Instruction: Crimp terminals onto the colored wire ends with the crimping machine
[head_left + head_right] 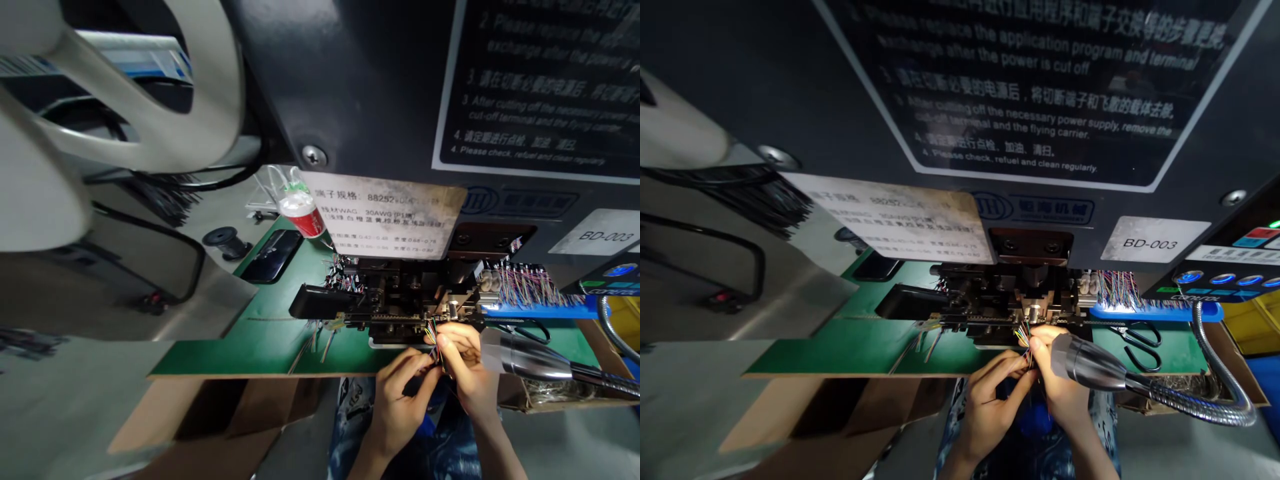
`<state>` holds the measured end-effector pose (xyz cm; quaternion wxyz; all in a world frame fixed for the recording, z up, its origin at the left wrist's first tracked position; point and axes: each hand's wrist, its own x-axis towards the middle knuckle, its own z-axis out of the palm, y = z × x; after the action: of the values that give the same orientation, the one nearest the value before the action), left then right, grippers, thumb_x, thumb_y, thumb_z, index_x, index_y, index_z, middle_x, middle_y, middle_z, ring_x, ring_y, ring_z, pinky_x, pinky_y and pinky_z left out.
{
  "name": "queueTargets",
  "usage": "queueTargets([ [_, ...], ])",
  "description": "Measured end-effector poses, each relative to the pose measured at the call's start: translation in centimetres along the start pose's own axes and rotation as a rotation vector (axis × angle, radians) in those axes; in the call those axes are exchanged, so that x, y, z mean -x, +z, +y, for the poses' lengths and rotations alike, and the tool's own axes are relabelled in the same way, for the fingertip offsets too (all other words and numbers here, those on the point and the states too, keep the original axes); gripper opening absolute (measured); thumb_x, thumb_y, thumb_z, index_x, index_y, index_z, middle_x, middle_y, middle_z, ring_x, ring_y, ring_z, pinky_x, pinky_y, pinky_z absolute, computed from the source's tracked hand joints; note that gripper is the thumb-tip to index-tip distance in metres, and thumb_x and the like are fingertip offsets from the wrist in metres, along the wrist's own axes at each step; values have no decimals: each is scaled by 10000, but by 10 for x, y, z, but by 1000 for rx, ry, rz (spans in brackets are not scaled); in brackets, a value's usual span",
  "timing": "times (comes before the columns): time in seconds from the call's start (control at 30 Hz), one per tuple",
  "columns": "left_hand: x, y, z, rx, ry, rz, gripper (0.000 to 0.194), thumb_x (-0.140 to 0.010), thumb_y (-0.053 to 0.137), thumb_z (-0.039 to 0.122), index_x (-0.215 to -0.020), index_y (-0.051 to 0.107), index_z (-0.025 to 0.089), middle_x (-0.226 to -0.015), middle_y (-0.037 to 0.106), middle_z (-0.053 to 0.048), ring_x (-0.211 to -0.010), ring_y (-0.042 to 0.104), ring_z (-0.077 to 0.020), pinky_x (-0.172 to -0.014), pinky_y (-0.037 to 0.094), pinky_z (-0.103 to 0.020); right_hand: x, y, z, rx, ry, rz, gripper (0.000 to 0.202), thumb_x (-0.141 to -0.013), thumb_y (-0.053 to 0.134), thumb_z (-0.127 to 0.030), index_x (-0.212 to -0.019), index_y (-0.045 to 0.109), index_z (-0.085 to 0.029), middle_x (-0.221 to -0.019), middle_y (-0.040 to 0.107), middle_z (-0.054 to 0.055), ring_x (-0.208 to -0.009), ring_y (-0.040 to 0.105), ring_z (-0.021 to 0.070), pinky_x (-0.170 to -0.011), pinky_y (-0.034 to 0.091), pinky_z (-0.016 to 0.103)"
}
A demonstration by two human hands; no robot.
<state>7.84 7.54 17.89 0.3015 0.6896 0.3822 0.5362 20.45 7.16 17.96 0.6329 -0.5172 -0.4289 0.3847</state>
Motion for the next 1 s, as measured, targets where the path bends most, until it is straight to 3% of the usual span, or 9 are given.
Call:
queueTargets([
  [0.13, 0, 1, 0, 0, 6, -3, 164, -916, 656, 60, -893, 740, 199, -752, 717, -9, -622, 709, -150, -595, 582, -182, 0, 1, 0, 6, -10, -33, 124, -945, 747, -351, -996, 811, -258, -885, 839, 44, -826, 811, 251, -789, 667, 370],
  [0.27, 1, -2, 1, -28, 44, -4, 173, -921, 659, 47, -924, 744, 197, -774, 727, -10, -647, 714, -147, -636, 588, -179, 2, 1, 3, 56, -60, 27, 111, -953, 732, -326, -999, 807, -257, -888, 827, 40, -811, 796, 237, -768, 646, 350],
  [0.37, -1, -11, 3, -40, 75, -23, 152, -946, 661, 66, -929, 746, 192, -779, 735, -16, -665, 719, -149, -658, 586, -183, 1, -5, -2, 180, -227, 12, 92, -948, 729, -266, -999, 805, -256, -900, 801, 38, -836, 766, 234, -789, 616, 358],
  [0.47, -6, -23, 5, -5, 55, -116, 138, -976, 678, 143, -857, 732, 187, -723, 713, -6, -622, 695, -140, -616, 560, -172, -1, -11, -8, 262, -370, -64, 82, -937, 732, -218, -872, 773, -246, -933, 768, 38, -885, 740, 229, -833, 588, 361],
  [0.57, -9, -28, 6, 29, 28, -175, 176, -983, 699, 196, -808, 720, 185, -698, 704, 2, -604, 681, -132, -606, 551, -162, -1, -13, -6, 173, -280, -111, 118, -959, 717, -217, -844, 720, -242, -859, 769, 12, -799, 754, 200, -762, 597, 314],
  [0.63, -9, -25, 5, 21, 24, -145, 161, -976, 703, 181, -817, 724, 183, -710, 707, 0, -610, 681, -129, -612, 551, -158, 0, -11, -1, 126, -194, -66, 18, -955, 741, -248, -938, 737, -246, -823, 787, 5, -747, 772, 201, -719, 614, 303],
  [0.7, -7, -19, 2, 4, 36, -96, 129, -969, 697, 149, -848, 731, 178, -730, 711, -3, -615, 683, -126, -616, 553, -155, 0, -9, 3, 123, -141, -17, 75, -948, 757, -281, -1015, 764, -249, -863, 817, 23, -779, 793, 222, -754, 634, 328],
  [0.83, -3, -8, -4, -21, 83, -34, 124, -971, 664, 100, -905, 742, 169, -760, 718, -11, -636, 697, -128, -632, 565, -157, -1, -7, 5, 118, -120, -25, 100, -958, 735, -289, -1030, 802, -271, -928, 839, 29, -854, 803, 229, -817, 642, 343],
  [1.0, 0, -7, -5, -34, 96, -24, 124, -973, 661, 89, -960, 753, 171, -791, 736, -17, -662, 715, -133, -658, 584, -162, -2, -8, 2, 118, -123, -45, 114, -960, 730, -275, -1031, 815, -304, -927, 845, -1, -850, 809, 197, -813, 635, 292],
])
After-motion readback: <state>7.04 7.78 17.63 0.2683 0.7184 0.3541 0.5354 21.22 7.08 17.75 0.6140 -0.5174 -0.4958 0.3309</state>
